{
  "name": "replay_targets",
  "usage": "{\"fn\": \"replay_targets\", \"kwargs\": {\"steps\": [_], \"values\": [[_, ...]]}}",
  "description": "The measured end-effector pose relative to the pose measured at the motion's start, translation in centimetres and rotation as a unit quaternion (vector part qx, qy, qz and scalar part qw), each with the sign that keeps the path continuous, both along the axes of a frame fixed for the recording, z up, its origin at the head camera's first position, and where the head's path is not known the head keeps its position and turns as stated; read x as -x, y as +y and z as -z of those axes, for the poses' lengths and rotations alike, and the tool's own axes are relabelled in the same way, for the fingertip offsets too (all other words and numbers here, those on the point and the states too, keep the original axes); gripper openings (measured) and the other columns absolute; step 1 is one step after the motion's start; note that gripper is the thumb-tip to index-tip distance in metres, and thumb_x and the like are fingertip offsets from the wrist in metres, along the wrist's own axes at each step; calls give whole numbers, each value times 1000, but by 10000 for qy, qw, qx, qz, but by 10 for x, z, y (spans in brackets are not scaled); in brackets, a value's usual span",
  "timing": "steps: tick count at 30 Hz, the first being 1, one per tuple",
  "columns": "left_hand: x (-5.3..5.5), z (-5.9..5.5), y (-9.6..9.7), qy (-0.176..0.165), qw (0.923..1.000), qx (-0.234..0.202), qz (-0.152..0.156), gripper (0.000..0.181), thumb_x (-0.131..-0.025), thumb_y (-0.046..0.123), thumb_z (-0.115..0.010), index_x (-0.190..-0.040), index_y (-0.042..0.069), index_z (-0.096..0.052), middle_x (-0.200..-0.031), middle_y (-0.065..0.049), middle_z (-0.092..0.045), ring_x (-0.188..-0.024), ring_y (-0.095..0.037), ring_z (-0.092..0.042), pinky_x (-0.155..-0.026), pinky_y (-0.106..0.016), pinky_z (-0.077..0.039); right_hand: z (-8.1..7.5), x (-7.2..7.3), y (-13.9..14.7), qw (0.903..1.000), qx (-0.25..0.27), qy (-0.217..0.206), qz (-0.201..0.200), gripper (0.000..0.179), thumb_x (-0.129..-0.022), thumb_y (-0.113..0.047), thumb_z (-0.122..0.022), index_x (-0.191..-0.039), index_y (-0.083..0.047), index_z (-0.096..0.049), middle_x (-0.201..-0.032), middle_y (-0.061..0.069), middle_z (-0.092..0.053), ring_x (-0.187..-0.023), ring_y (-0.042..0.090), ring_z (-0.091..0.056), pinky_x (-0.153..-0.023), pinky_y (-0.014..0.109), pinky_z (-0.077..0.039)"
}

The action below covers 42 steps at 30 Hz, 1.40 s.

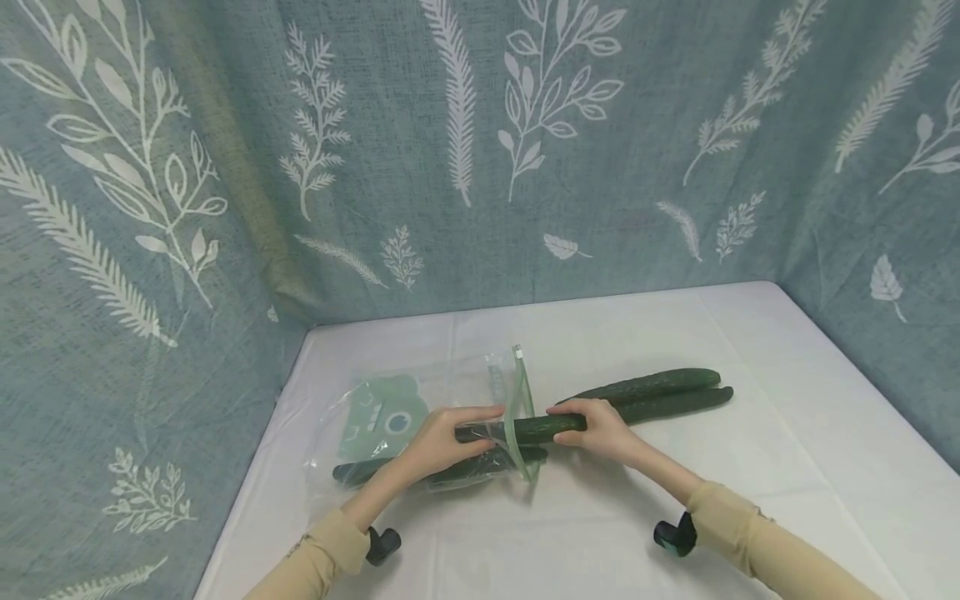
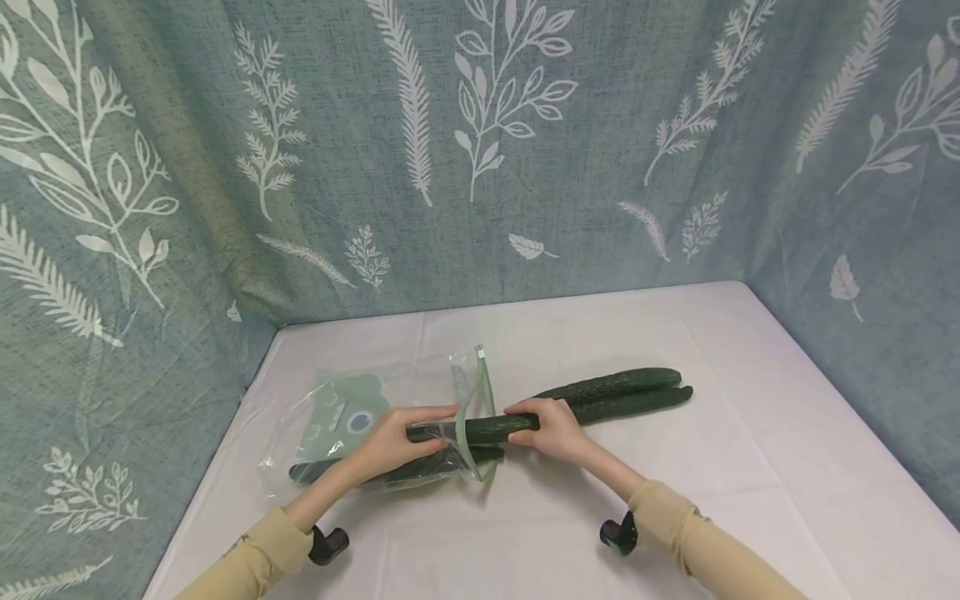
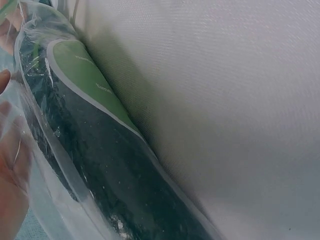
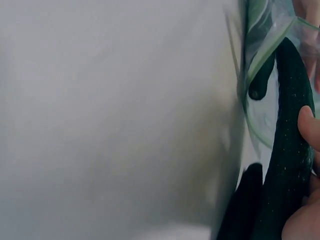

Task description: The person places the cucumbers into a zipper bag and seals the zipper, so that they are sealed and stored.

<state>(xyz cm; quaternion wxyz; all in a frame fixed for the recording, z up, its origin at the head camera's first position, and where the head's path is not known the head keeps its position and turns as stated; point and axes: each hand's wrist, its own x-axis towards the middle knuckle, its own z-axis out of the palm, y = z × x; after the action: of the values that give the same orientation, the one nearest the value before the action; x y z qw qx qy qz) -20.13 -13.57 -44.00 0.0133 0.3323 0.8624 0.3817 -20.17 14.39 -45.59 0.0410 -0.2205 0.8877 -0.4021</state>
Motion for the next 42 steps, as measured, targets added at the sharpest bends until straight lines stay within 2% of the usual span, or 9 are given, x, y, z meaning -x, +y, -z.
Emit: {"fn": "replay_targets", "kwargs": {"steps": [12, 19, 25, 31, 36, 42], "values": [[-1, -2, 0, -96, 9999, -62, -79, 44, -83, 16, -72, -126, 17, -62, -128, 0, -63, -118, -23, -60, -97, -40, -51, 4, -2, -28, 9998, -131, 68, 108, 40, -79, -21, -76, -114, -5, -68, -113, 14, -69, -109, 34, -63, -95, 54, -48], [-1, -4, -2, -70, 9999, -17, -74, 44, -84, 17, -71, -127, 17, -62, -129, 0, -62, -117, -23, -61, -95, -40, -53, 3, -3, -39, 9998, 64, -83, 170, 40, -78, -19, -76, -116, -6, -67, -114, 14, -69, -110, 33, -63, -95, 52, -48], [1, -4, -3, -95, 9999, -56, -66, 45, -84, 18, -72, -127, 18, -61, -129, 0, -62, -117, -23, -61, -95, -41, -53, 5, -1, -48, 9998, 122, -48, 158, 41, -78, -18, -76, -116, -6, -67, -114, 14, -69, -109, 32, -63, -93, 49, -51], [2, -2, -3, -128, 9997, -193, 22, 45, -84, 17, -71, -128, 17, -61, -129, 0, -62, -119, -22, -60, -97, -38, -52, 7, 5, -58, 9992, 328, -45, 233, 42, -75, -14, -77, -114, -3, -67, -115, 15, -68, -113, 35, -61, -97, 53, -48], [2, -3, -3, -110, 9995, -270, 87, 45, -84, 17, -71, -128, 17, -61, -129, -2, -62, -119, -23, -59, -97, -37, -52, 10, 8, -65, 9988, 450, 62, 204, 41, -74, -10, -77, -112, -1, -67, -115, 16, -68, -114, 36, -61, -100, 55, -46], [1, -8, -3, -161, 9992, -351, 69, 44, -85, 16, -71, -128, 15, -61, -128, -2, -63, -119, -24, -59, -96, -38, -52, 10, 10, -73, 9987, 395, 317, 104, 34, -74, -3, -75, -108, 2, -68, -108, 17, -70, -107, 35, -65, -95, 51, -51]]}}
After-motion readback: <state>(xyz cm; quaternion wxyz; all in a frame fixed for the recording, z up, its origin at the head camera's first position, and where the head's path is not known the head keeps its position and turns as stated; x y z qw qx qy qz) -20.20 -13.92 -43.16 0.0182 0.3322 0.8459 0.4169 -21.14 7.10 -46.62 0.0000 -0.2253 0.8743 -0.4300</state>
